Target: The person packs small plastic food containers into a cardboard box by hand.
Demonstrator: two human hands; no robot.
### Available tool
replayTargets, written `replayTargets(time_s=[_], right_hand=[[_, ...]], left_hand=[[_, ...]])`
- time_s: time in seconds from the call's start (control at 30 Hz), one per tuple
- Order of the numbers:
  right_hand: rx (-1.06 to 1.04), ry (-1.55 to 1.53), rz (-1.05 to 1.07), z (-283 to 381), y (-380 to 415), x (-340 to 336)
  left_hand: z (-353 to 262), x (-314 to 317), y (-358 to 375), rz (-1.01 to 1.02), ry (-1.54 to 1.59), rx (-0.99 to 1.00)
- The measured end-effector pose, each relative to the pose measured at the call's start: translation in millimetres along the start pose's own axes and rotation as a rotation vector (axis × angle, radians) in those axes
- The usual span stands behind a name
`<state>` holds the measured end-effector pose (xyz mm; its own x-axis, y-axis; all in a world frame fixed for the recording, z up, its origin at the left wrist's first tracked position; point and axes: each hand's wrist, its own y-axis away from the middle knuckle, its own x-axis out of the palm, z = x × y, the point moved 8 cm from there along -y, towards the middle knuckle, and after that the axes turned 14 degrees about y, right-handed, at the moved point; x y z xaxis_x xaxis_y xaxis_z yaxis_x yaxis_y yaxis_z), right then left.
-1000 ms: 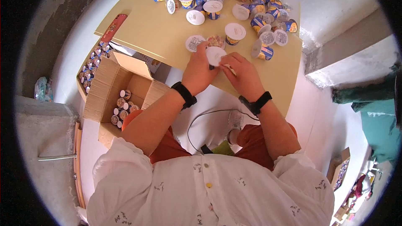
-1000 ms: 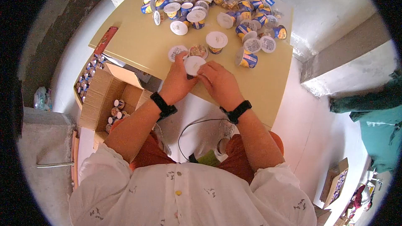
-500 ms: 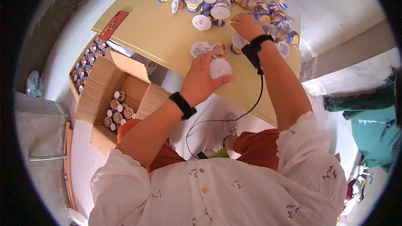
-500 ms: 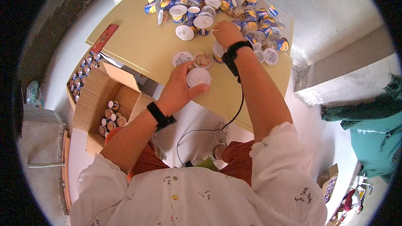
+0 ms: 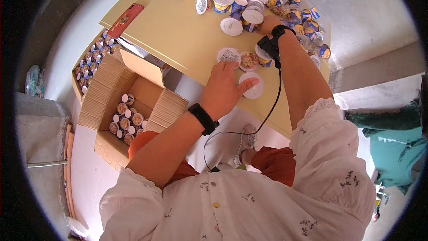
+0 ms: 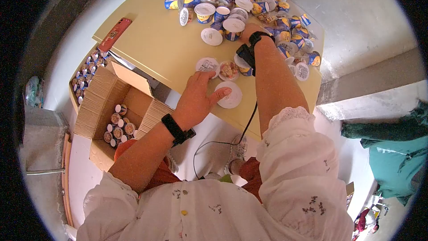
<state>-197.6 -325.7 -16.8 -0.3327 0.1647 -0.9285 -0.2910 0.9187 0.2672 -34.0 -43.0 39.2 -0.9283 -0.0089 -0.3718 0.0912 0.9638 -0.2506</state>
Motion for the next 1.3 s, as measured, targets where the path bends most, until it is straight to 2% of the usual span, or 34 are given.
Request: replayTargets(time_s=[0.1,0.17,0.33,0.4,0.53,0.6,0.63,0.7,0.73,0.8,0.9,1.03,1.1,1.13,1.23,1.27,1.3], right_hand=[[0.018,-0.045,0.028,6,11,-6],[0.029,-0.008,0.012,6,16,-13],[0.004,-0.062,0.017,-4,47,-30],[0.013,-0.107,-0.140,-14,64,-45],[0.035,-0.187,-0.191,-31,106,-50],[0.048,-0.436,-0.490,-30,147,-60],[0.053,-0.442,-0.492,-21,167,-57],[-0.124,-0.550,-0.649,13,212,-66],[-0.118,-0.557,-0.655,25,225,-59],[-0.089,-0.758,-0.559,40,237,-31],[-0.015,-0.671,-0.664,37,249,-16],[0.078,-0.679,-0.693,25,265,-14],[0.072,-1.027,-0.617,29,278,-13],[0.070,-1.031,-0.611,35,286,-20],[-0.003,-1.406,-0.423,63,296,-16],[-0.002,-1.415,-0.420,64,292,-11],[-0.072,-1.292,-0.464,69,290,-13]], left_hand=[[5,1,-1,0.045,0.025,-0.039],[7,1,-4,-0.018,-0.025,0.045],[7,6,-7,-0.049,-0.100,0.065],[0,4,-4,-0.065,-0.127,0.057],[-14,0,-1,-0.096,-0.180,0.162],[-16,-4,-3,-0.108,-0.186,0.201],[-15,-3,-6,-0.083,-0.212,0.213],[-9,-2,-14,-0.051,-0.246,0.230],[-5,1,-19,-0.019,-0.244,0.278],[-1,9,-25,0.022,-0.248,0.332],[4,17,-34,0.041,-0.271,0.337],[8,23,-46,0.091,-0.207,0.299],[10,22,-52,0.108,-0.201,0.272],[14,22,-56,0.129,-0.244,0.245],[20,23,-61,0.174,-0.316,0.214],[21,24,-62,0.190,-0.337,0.218],[25,24,-65,0.195,-0.342,0.215]])
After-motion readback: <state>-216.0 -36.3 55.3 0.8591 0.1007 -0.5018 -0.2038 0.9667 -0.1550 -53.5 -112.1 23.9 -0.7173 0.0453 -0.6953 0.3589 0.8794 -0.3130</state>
